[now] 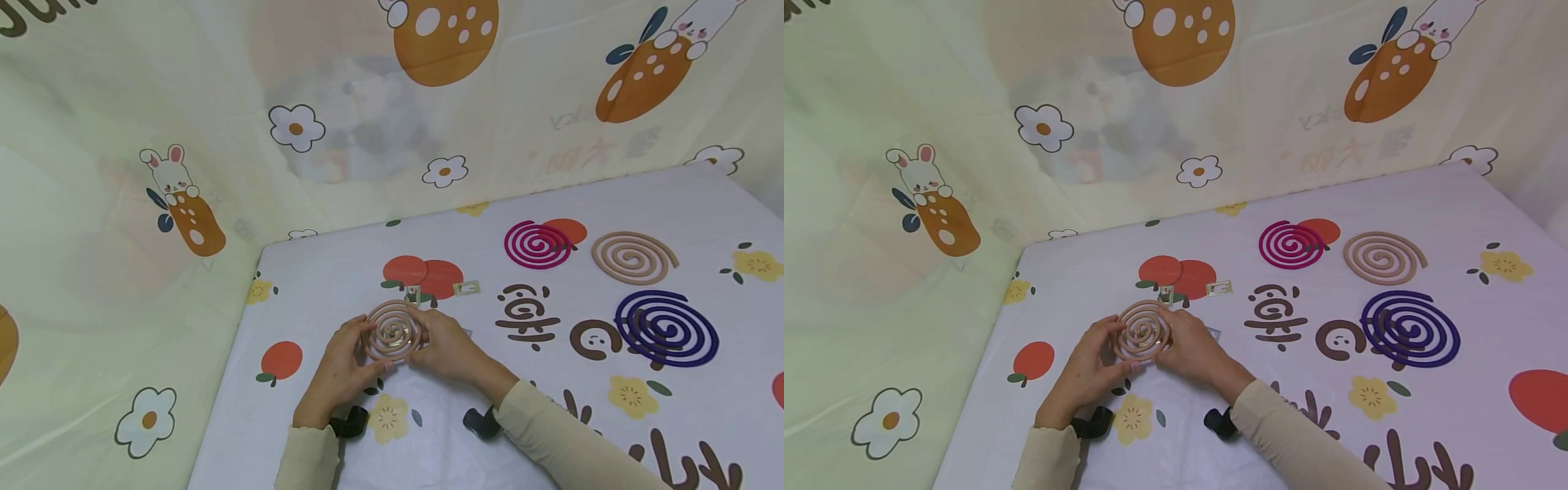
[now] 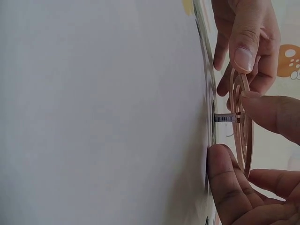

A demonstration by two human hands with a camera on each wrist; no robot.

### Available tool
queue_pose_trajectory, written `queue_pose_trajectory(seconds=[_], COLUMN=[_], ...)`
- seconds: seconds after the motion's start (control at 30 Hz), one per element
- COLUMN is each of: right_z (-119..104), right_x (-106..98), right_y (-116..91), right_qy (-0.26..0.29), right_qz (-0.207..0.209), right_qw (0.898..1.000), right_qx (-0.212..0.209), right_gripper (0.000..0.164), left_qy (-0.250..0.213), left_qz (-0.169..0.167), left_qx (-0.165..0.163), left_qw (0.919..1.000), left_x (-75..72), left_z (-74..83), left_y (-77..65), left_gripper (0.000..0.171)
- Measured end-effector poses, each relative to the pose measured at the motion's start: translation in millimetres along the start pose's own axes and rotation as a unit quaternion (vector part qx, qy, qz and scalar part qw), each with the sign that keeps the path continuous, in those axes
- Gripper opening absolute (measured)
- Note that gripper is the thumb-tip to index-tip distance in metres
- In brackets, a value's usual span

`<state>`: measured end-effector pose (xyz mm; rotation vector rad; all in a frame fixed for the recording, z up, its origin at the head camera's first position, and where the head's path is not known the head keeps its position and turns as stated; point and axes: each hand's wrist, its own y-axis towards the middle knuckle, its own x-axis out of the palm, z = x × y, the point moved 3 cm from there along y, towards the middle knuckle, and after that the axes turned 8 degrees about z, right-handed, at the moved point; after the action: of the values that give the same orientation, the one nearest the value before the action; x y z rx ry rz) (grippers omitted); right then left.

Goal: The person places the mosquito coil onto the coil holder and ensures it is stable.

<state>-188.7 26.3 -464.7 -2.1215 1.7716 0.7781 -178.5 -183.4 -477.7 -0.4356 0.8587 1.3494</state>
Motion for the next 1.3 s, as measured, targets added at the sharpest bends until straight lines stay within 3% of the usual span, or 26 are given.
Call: queue_pose_trajectory(seconds=[1.3], right_z=[4.6], right_x=[0.9], right_y=[1.1], right_qy=[0.011], right_qz=[0.000], right_qw=[1.000], right_qx=[0.018], right_gripper=[0.083], left_qy=[0.004], left_qz=[-0.009], left_qx=[-0.015], left_qw=[0.9998], left_x=[0.7], left_z=[-0.1], left_y=[-0.2], left_gripper=[0.067])
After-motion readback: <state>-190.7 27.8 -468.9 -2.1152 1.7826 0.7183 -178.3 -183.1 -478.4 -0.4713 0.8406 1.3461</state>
